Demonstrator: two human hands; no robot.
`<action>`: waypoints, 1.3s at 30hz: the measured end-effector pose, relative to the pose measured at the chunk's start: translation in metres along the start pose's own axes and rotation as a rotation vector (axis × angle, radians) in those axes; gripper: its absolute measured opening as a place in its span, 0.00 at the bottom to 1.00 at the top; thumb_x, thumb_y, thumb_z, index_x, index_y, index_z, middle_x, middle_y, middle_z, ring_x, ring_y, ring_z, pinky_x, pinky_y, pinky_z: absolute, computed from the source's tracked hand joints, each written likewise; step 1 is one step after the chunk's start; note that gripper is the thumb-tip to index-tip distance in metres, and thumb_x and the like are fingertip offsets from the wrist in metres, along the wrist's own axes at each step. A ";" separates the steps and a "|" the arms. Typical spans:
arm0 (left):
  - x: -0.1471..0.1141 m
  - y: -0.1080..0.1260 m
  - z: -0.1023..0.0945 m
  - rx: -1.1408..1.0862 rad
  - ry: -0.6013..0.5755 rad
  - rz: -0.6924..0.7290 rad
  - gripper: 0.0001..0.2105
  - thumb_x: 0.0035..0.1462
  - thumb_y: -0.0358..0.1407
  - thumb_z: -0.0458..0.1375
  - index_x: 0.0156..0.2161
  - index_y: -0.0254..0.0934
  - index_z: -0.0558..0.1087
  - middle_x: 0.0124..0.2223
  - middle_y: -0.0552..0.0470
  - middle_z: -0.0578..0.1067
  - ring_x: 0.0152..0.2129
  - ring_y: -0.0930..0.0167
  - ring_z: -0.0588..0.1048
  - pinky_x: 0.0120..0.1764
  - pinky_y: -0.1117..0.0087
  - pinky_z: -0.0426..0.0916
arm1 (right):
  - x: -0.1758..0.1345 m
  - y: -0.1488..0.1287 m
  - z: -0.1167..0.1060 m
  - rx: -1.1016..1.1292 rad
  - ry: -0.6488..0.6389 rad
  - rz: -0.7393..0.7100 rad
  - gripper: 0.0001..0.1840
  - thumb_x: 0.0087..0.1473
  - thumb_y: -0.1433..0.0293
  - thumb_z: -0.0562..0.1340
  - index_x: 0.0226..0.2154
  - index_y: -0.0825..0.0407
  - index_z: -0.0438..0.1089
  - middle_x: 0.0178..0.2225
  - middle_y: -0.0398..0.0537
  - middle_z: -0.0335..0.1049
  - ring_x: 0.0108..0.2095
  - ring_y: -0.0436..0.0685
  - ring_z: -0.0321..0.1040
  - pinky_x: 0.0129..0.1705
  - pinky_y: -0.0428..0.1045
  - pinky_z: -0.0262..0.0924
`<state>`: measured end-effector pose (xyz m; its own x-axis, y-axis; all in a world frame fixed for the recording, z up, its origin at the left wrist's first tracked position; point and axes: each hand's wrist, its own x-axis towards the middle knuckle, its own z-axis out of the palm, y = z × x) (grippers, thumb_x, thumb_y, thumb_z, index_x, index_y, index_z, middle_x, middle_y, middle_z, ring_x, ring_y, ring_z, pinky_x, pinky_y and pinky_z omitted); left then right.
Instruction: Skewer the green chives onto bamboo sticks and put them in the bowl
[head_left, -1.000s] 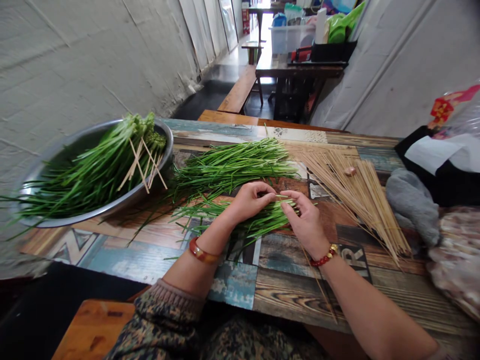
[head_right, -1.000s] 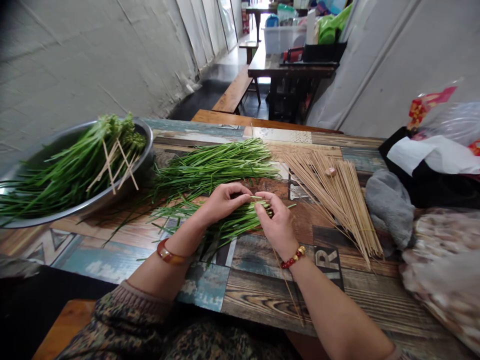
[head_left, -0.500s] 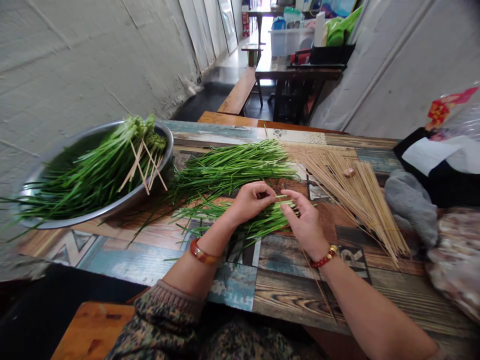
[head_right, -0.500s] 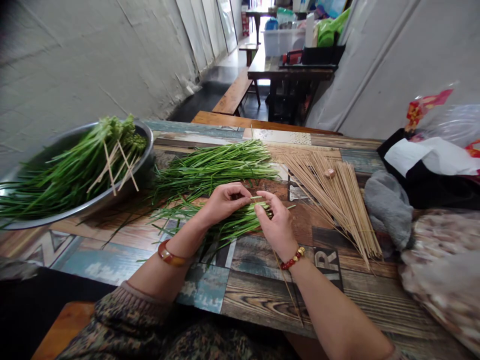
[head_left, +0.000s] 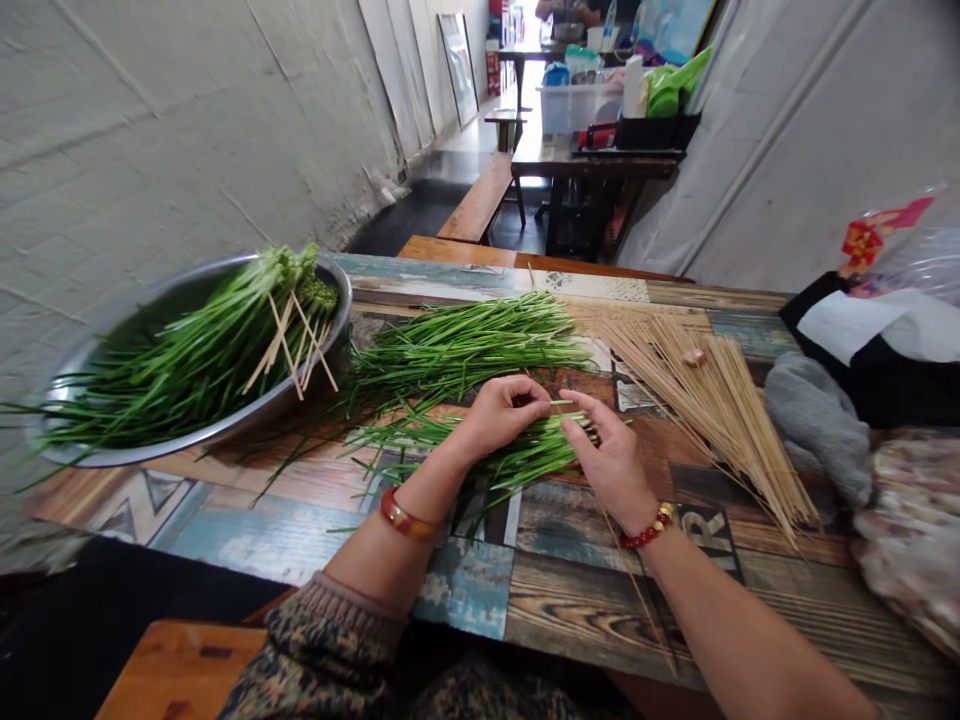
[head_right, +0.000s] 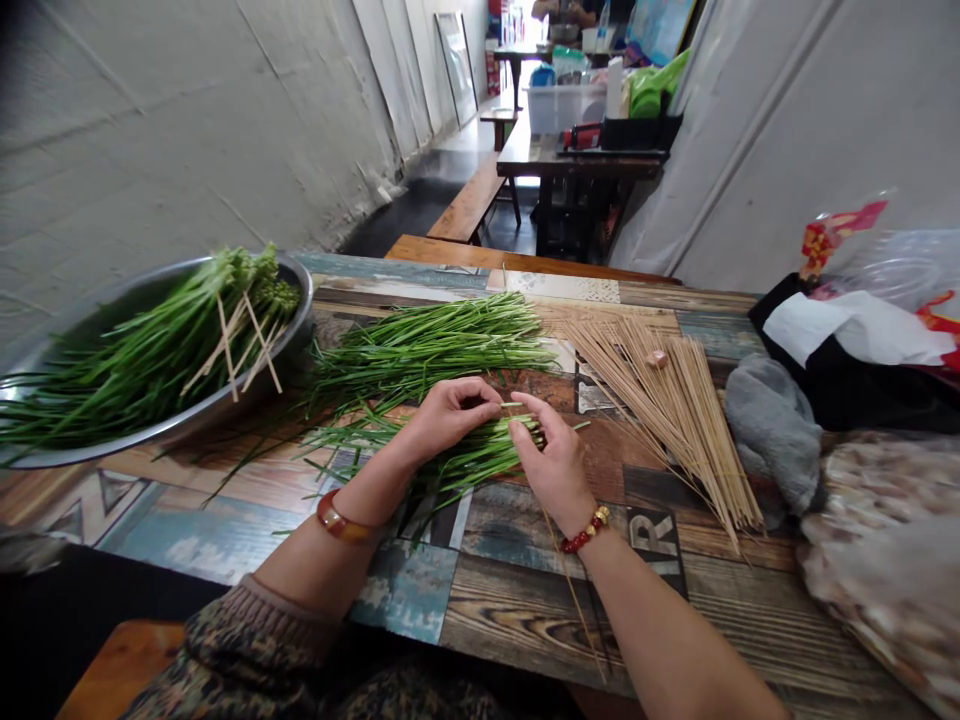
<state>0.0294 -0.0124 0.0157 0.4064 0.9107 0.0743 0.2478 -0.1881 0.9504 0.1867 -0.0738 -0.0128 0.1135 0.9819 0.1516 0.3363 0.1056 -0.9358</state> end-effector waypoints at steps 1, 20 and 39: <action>0.000 0.000 0.000 -0.003 -0.001 -0.007 0.07 0.50 0.34 0.60 0.27 0.30 0.75 0.27 0.51 0.74 0.25 0.75 0.69 0.30 0.76 0.62 | 0.000 0.000 0.000 0.002 0.001 -0.001 0.19 0.54 0.65 0.59 0.49 0.49 0.70 0.47 0.50 0.73 0.45 0.58 0.71 0.46 0.54 0.64; 0.001 -0.002 0.001 0.047 0.000 0.110 0.06 0.51 0.32 0.60 0.28 0.30 0.76 0.28 0.50 0.74 0.26 0.75 0.70 0.31 0.76 0.63 | 0.000 0.001 0.000 -0.005 0.012 -0.023 0.19 0.54 0.66 0.59 0.49 0.51 0.69 0.47 0.50 0.73 0.46 0.58 0.71 0.49 0.53 0.64; 0.000 0.001 0.001 0.063 0.008 0.119 0.06 0.51 0.32 0.60 0.28 0.29 0.76 0.27 0.50 0.73 0.25 0.76 0.68 0.29 0.76 0.61 | -0.001 -0.001 -0.001 -0.033 0.014 -0.023 0.21 0.54 0.66 0.59 0.51 0.50 0.69 0.50 0.49 0.72 0.49 0.59 0.70 0.52 0.54 0.63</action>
<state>0.0305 -0.0128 0.0162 0.4295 0.8833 0.1878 0.2532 -0.3174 0.9139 0.1877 -0.0746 -0.0118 0.1186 0.9770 0.1772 0.3697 0.1222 -0.9211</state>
